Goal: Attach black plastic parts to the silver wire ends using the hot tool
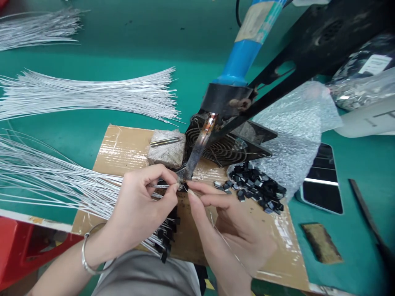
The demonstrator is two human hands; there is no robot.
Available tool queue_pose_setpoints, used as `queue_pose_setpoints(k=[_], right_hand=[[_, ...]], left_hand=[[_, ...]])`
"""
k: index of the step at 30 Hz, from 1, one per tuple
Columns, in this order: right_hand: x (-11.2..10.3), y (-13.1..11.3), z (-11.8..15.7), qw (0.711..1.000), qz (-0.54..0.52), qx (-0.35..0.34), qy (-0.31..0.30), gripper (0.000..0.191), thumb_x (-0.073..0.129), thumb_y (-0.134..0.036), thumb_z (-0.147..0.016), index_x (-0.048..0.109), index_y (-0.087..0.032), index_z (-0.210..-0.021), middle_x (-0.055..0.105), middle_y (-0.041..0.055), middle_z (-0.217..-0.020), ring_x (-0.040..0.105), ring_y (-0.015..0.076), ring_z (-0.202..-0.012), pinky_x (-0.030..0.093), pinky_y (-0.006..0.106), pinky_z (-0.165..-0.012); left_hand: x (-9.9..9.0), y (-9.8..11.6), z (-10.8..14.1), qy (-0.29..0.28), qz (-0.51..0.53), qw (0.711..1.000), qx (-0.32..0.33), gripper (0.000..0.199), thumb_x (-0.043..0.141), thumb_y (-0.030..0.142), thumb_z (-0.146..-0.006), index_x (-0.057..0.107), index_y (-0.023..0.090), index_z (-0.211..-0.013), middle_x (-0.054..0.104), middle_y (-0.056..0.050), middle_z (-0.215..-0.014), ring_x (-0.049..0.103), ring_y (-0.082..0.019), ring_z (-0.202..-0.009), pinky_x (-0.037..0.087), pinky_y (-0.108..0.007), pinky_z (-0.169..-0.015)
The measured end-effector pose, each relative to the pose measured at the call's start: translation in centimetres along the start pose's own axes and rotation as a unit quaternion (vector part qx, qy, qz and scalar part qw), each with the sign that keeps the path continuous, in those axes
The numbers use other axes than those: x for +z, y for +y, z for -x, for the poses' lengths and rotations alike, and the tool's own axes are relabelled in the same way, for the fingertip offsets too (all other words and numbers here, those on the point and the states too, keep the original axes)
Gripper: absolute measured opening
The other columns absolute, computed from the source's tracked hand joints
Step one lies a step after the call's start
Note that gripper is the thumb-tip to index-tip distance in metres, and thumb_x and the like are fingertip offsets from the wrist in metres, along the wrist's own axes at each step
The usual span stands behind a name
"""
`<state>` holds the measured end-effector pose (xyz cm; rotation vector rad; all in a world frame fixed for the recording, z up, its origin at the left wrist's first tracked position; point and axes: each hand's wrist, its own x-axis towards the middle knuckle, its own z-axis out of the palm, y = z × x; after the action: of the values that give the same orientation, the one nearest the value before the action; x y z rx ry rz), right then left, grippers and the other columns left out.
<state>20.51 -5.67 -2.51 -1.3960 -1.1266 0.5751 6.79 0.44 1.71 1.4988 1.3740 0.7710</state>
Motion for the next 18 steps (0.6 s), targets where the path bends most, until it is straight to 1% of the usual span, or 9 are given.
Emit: queue_pose_setpoints(k=[3, 7, 18], right_hand=[[-0.07, -0.1, 0.02, 1.0, 0.001, -0.003, -0.004, 0.014, 0.077, -0.011, -0.091, 0.073, -0.024, -0.085, 0.083, 0.0008, -0.102, 0.081, 0.0167, -0.096, 0.063, 0.027, -0.087], [-0.09, -0.15, -0.03, 1.0, 0.005, -0.005, -0.003, 0.014, 0.077, -0.011, -0.092, 0.073, -0.023, -0.085, 0.084, 0.0012, -0.1, 0.081, 0.0177, -0.096, 0.063, 0.028, -0.087], [0.03, 0.04, 0.11, 1.0, 0.002, 0.006, 0.003, 0.013, 0.077, -0.014, -0.092, 0.074, -0.025, -0.085, 0.084, 0.0005, -0.1, 0.081, 0.0186, -0.095, 0.064, 0.03, -0.088]], left_hand=[[-0.03, 0.0, 0.13, 0.003, -0.001, 1.0, 0.002, 0.014, 0.06, 0.022, -0.082, 0.069, 0.018, -0.072, 0.08, -0.007, -0.08, 0.071, -0.02, -0.072, 0.042, -0.026, -0.053], [-0.04, -0.11, 0.2, 0.006, -0.007, 1.0, 0.004, 0.014, 0.06, 0.021, -0.081, 0.069, 0.018, -0.071, 0.08, -0.008, -0.081, 0.071, -0.021, -0.072, 0.041, -0.026, -0.051], [0.06, -0.13, 0.06, 0.005, 0.0, 1.0, 0.001, 0.014, 0.061, 0.023, -0.081, 0.07, 0.018, -0.071, 0.08, -0.008, -0.081, 0.071, -0.021, -0.074, 0.042, -0.026, -0.052]])
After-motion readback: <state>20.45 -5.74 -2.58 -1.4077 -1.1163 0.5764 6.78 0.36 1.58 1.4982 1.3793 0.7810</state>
